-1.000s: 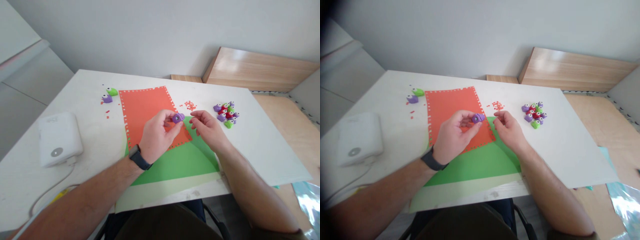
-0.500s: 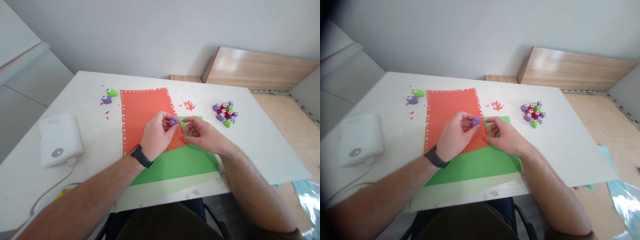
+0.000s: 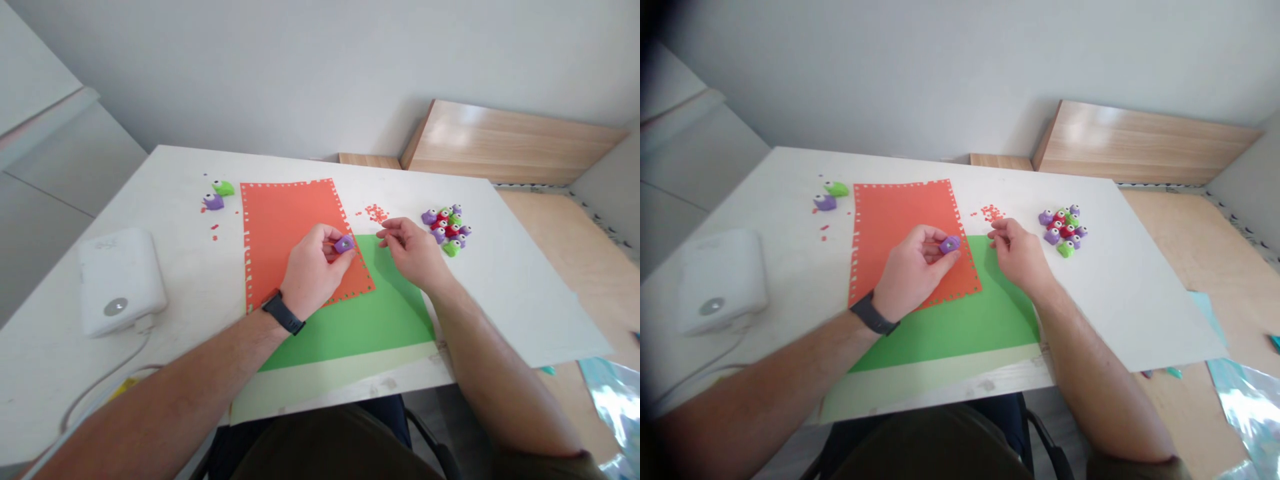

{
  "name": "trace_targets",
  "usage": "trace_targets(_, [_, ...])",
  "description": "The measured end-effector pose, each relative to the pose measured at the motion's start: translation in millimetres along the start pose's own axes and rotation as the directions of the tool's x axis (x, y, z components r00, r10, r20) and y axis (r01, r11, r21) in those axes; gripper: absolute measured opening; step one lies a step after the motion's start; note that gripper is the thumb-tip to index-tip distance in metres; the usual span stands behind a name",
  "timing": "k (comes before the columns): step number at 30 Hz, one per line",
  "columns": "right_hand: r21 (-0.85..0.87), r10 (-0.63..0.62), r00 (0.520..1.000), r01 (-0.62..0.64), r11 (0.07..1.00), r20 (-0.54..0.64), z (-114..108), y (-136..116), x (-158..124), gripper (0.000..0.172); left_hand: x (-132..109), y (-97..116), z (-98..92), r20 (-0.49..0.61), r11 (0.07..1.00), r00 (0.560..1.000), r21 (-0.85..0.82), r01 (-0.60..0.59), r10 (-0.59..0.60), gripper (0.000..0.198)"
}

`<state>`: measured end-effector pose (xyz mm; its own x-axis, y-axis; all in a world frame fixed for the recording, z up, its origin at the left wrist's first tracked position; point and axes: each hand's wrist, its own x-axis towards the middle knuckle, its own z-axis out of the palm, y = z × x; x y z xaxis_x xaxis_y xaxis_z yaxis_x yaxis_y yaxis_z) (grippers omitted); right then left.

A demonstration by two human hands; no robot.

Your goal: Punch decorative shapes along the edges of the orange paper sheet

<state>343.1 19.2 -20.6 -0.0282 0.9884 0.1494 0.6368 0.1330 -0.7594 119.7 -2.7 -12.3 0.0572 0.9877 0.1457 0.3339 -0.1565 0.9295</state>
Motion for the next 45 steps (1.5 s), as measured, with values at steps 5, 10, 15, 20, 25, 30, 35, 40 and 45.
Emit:
trace_targets(5, [-0.003,0.071,0.993,-0.072,0.997,-0.09,3.1,4.0,8.6,0.021,-0.2,-1.1,-0.1,-0.002,1.0,1.0,0.007,-0.014,0.014,0.021])
trace_targets(10, [-0.002,0.001,0.995,-0.001,1.0,-0.1,-3.5,-1.7,5.2,0.03,0.5,-2.6,0.1,-0.013,1.0,1.0,-0.007,-0.022,0.022,0.021])
trace_targets(15, [-0.076,-0.237,0.889,0.288,0.955,0.391,-21.4,-17.7,-12.7,0.053,1.4,-4.5,-0.6,-0.018,1.0,0.999,0.003,-0.031,0.031,0.021])
trace_targets(20, [-0.098,-0.295,0.811,0.393,0.914,0.505,-24.1,-22.8,-20.3,0.052,1.1,-5.4,-0.9,-0.012,1.0,1.0,0.004,-0.028,0.028,0.021])
trace_targets(25, [-0.036,-0.365,0.792,0.436,0.899,0.49,-19.0,-22.2,-16.9,0.017,2.2,-4.0,-1.1,-0.015,1.0,1.0,0.013,-0.027,0.027,0.021])
trace_targets(30, [0.097,-0.379,0.82,0.375,0.922,0.428,-16.6,-30.7,-17.7,0.01,2.7,-0.1,-5.5,-0.016,1.0,1.0,-0.015,-0.024,0.024,0.024])
trace_targets(35, [0.311,-0.254,0.918,0.156,0.937,0.305,-7.1,-38.0,-20.7,0.012,3.0,8.7,-15.8,0.013,0.999,0.999,-0.016,-0.052,0.052,0.023])
trace_targets(40, [0.564,-0.085,0.957,-0.091,0.821,0.278,8.1,-44.2,-22.4,0.023,3.8,13.5,-26.4,0.023,0.994,0.995,0.046,-0.101,0.1,0.024])
trace_targets(45, [0.665,-0.023,0.977,-0.127,0.736,0.212,18.5,-51.5,-24.2,0.033,1.0,11.5,-31.8,0.109,0.984,0.987,0.12,-0.133,0.12,0.024])
